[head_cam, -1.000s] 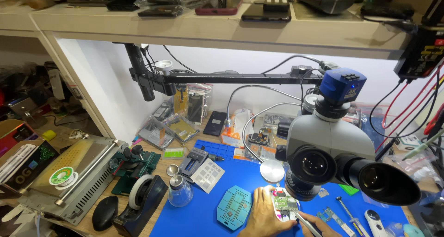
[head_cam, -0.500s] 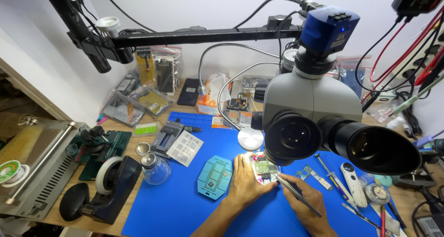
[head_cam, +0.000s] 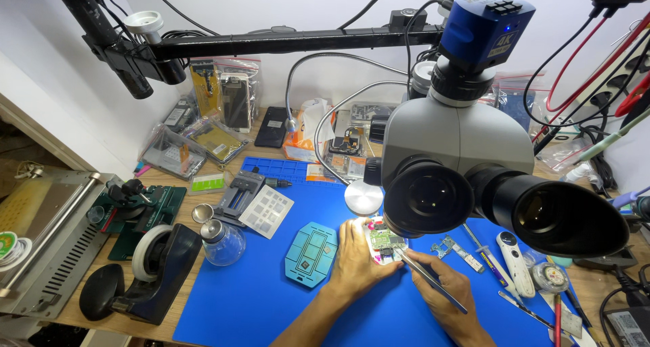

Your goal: The person uses a metal spudger to carefully pry and lift a small component from a circular circuit board. They hold the board steady with one hand while manipulating the tool with the other, working under a microscope on a cluttered workbench.

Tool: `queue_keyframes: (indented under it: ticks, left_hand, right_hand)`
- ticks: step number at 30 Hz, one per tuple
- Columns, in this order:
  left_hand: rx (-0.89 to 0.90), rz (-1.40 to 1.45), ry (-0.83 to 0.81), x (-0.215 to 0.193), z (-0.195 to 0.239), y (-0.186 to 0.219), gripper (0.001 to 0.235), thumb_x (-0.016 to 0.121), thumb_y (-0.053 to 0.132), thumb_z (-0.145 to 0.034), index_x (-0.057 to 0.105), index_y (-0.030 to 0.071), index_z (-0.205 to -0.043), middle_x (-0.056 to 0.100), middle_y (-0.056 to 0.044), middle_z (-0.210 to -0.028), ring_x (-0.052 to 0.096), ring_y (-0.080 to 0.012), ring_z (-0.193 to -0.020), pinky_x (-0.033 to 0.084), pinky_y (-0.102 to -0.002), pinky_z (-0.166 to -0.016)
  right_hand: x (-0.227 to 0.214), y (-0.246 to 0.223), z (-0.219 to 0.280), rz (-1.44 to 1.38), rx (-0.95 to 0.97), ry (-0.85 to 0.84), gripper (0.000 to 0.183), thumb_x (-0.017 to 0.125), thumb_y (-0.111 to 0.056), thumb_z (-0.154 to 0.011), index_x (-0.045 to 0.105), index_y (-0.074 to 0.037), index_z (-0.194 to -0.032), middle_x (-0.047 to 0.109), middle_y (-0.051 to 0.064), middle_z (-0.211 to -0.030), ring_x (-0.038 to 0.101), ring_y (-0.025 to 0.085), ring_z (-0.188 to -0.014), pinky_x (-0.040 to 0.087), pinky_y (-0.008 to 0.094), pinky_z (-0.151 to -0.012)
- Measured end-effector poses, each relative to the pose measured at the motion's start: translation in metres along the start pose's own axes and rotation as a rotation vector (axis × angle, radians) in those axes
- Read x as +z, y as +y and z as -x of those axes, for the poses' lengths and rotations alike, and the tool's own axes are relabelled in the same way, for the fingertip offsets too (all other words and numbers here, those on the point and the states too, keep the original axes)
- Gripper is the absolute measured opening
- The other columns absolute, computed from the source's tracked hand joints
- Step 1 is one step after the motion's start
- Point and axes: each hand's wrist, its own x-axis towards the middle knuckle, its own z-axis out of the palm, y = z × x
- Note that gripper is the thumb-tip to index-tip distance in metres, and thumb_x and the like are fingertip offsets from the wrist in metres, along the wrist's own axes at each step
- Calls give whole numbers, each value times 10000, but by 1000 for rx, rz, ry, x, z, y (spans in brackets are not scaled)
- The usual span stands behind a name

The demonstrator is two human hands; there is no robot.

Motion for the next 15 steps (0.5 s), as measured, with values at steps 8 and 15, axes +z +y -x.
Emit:
queue_keyframes:
  ticks: [8,15]
  left_hand:
    - [-4,0,-3,0,0,1,1018,980,447,-601,460,46,-1378,521,-129,-1265,478,-335,-1253,454,-442,-1086]
    - [-6,-3,-7,-1,0,1,1015,980,450,-603,458,48,-1375,517,-127,-1263,480,-324,-1246,462,-437,-1080]
  right_hand:
    - [0,2,0,-21,-30,1,376,747,-94,-864,814,-179,-1224,840,7,-1274,780,142,-1220,569,284,-1110]
    - [0,-1,0,-15,-61,-3,379,741,-105,-871,804,-179,-1238,828,17,-1293,773,151,-1235,574,287,-1105]
